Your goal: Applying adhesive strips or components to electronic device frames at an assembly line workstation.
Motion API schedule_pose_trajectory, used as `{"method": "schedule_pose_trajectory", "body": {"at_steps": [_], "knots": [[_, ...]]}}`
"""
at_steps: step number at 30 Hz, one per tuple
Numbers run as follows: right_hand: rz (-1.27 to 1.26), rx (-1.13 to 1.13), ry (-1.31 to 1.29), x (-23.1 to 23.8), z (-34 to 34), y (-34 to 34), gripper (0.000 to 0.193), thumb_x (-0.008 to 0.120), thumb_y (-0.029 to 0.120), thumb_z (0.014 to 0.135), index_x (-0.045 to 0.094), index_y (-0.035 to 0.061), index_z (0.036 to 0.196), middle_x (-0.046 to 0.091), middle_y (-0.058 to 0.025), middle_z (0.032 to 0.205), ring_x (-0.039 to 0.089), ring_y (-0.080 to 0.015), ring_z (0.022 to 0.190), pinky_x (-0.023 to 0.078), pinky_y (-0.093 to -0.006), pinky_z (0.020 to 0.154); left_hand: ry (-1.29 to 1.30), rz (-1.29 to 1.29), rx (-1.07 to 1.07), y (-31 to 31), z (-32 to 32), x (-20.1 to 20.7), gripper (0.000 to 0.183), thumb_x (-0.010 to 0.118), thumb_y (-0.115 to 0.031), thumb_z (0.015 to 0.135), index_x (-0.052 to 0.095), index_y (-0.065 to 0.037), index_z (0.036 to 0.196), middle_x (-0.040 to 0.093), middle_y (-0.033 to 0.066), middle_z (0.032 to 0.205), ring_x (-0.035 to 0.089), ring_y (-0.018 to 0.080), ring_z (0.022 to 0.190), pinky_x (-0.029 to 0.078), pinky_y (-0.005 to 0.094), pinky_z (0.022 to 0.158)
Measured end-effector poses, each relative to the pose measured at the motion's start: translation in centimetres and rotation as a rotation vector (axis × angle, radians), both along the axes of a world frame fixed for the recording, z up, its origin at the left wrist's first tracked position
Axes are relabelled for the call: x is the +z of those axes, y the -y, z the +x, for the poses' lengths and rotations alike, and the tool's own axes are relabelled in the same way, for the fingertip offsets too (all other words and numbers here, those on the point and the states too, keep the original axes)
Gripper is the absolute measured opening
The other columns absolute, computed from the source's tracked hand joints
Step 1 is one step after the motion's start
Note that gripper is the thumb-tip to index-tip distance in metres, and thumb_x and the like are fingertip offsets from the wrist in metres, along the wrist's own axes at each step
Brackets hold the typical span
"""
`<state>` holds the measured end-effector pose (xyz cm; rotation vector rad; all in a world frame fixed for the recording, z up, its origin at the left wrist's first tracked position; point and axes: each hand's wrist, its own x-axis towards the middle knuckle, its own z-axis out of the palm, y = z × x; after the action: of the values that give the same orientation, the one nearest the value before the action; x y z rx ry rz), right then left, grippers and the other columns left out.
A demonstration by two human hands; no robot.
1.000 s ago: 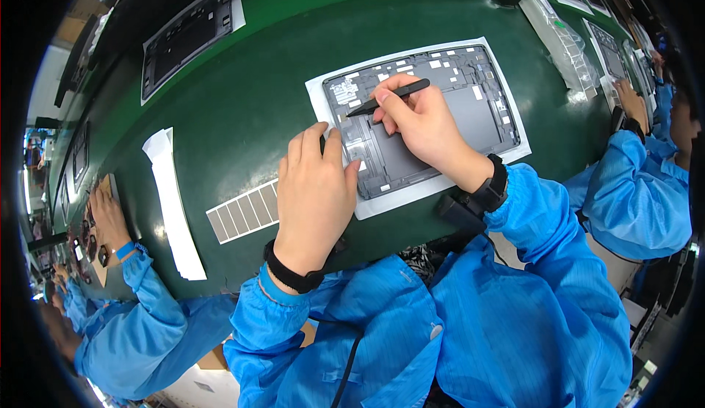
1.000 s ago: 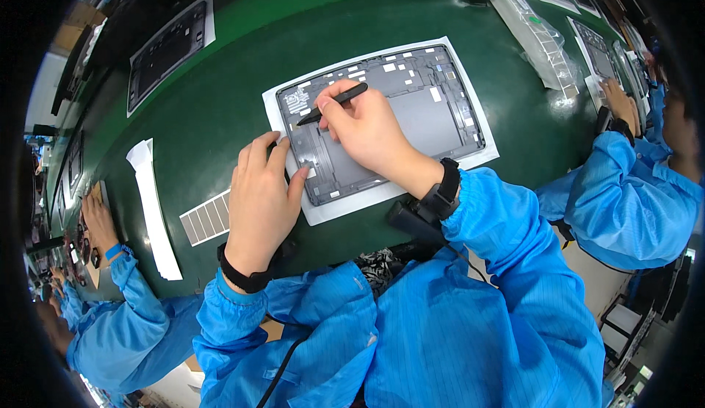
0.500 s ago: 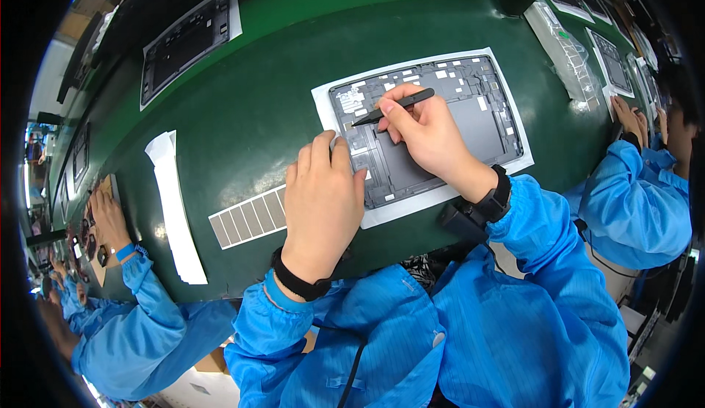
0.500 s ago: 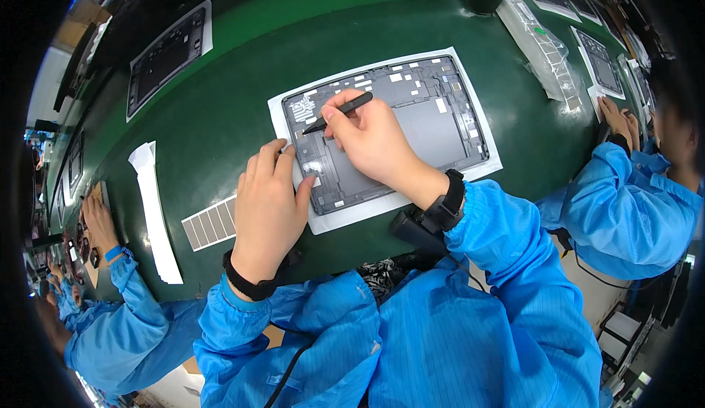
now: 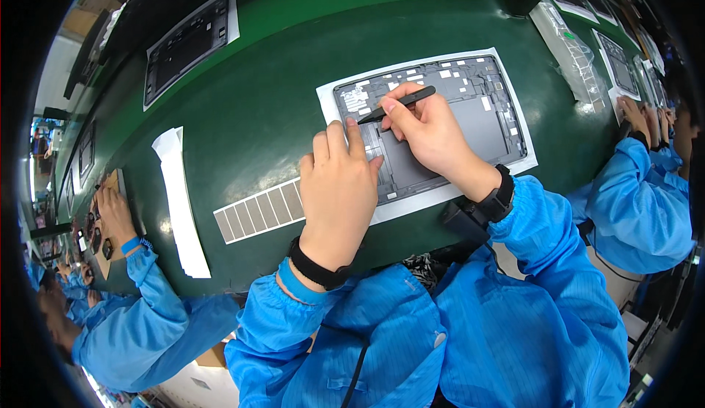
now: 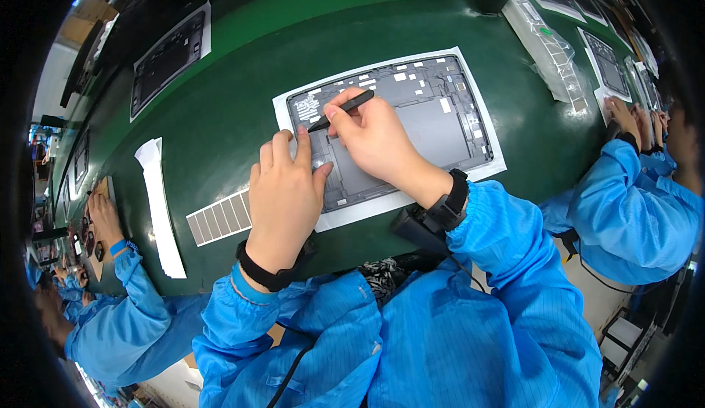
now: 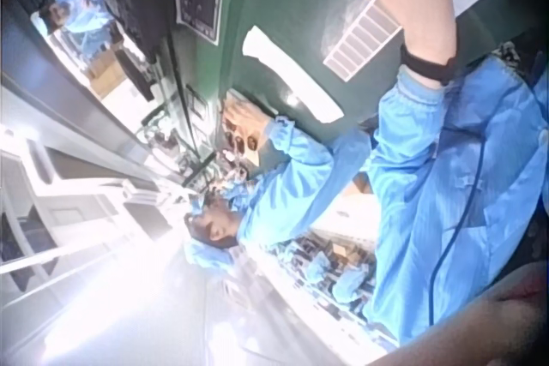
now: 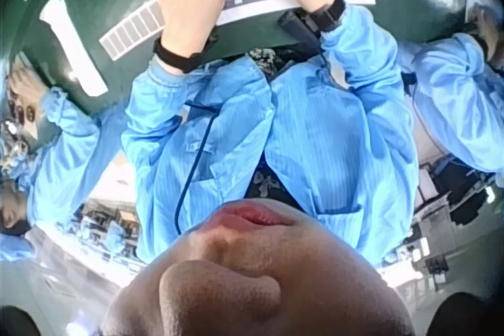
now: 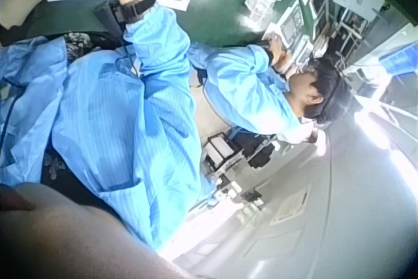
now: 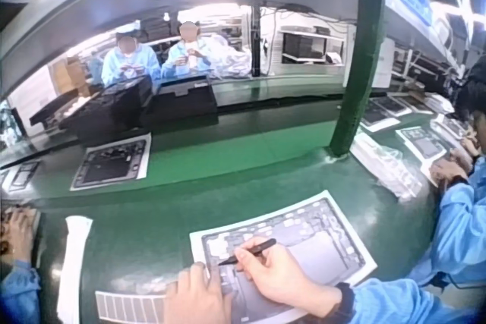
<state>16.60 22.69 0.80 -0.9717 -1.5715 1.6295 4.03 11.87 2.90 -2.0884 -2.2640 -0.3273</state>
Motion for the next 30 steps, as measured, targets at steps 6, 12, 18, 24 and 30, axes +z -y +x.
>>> {"method": "schedule_pose_trajectory", "body": {"at_steps": [6,12,18,24,30], "knots": [[0.247,-0.167,0.052,1.5,0.6,0.3,0.023,0.061,0.021,0.097,0.062,-0.0011,0.095,0.066,-0.005,0.074,0.06,-0.0085,0.067,0.047,-0.0247,0.06,-0.034,0.038,0.031,-0.3,0.8,0.2,0.05,0.069,-0.03,0.086,0.061,0.003,0.122,0.057,0.013,0.112,0.054,0.0283,0.106,0.046,0.0396,0.078],[0.408,-0.237,-0.028,3.7,6.4,1.8,0.024,0.061,0.022,0.098,0.064,-0.0006,0.105,0.069,-0.0084,0.084,0.063,-0.0138,0.071,0.05,-0.0266,0.065,0.262,0.181,0.121,-0.8,-0.9,-0.2,0.036,0.063,-0.022,0.091,0.062,0.002,0.117,0.059,0.0184,0.11,0.057,0.0343,0.103,0.047,0.0426,0.084],[0.9,0.213,0.531,1.0,10.0,5.3,0.036,0.074,0.018,0.083,0.063,0.0087,0.117,0.062,-0.0137,0.118,0.052,-0.0331,0.123,0.042,-0.0435,0.099,0.318,-0.173,0.388,-3.2,-4.6,1.7,0.051,0.061,-0.045,0.091,0.066,0.005,0.084,0.068,0.0252,0.08,0.067,0.041,0.078,0.052,0.0434,0.07],[0.997,0.251,0.532,0.6,10.4,5.0,0.041,0.08,0.02,0.075,0.066,0.0096,0.112,0.064,-0.01,0.117,0.054,-0.0306,0.122,0.044,-0.0417,0.096,0.275,-0.179,0.355,-4.8,-1.1,1.0,0.042,0.058,-0.034,0.093,0.068,0.005,0.081,0.068,0.0274,0.083,0.067,0.044,0.08,0.054,0.0467,0.072],[1.033,0.243,0.502,0.5,10.3,5.2,0.041,0.08,0.022,0.074,0.066,0.0119,0.111,0.065,-0.0074,0.109,0.054,-0.0288,0.121,0.044,-0.0414,0.093,0.052,-0.105,0.315,-4.8,-0.4,-0.2,0.034,0.054,-0.025,0.094,0.069,0.003,0.083,0.069,0.0253,0.086,0.068,0.0418,0.085,0.054,0.0477,0.077]]}}
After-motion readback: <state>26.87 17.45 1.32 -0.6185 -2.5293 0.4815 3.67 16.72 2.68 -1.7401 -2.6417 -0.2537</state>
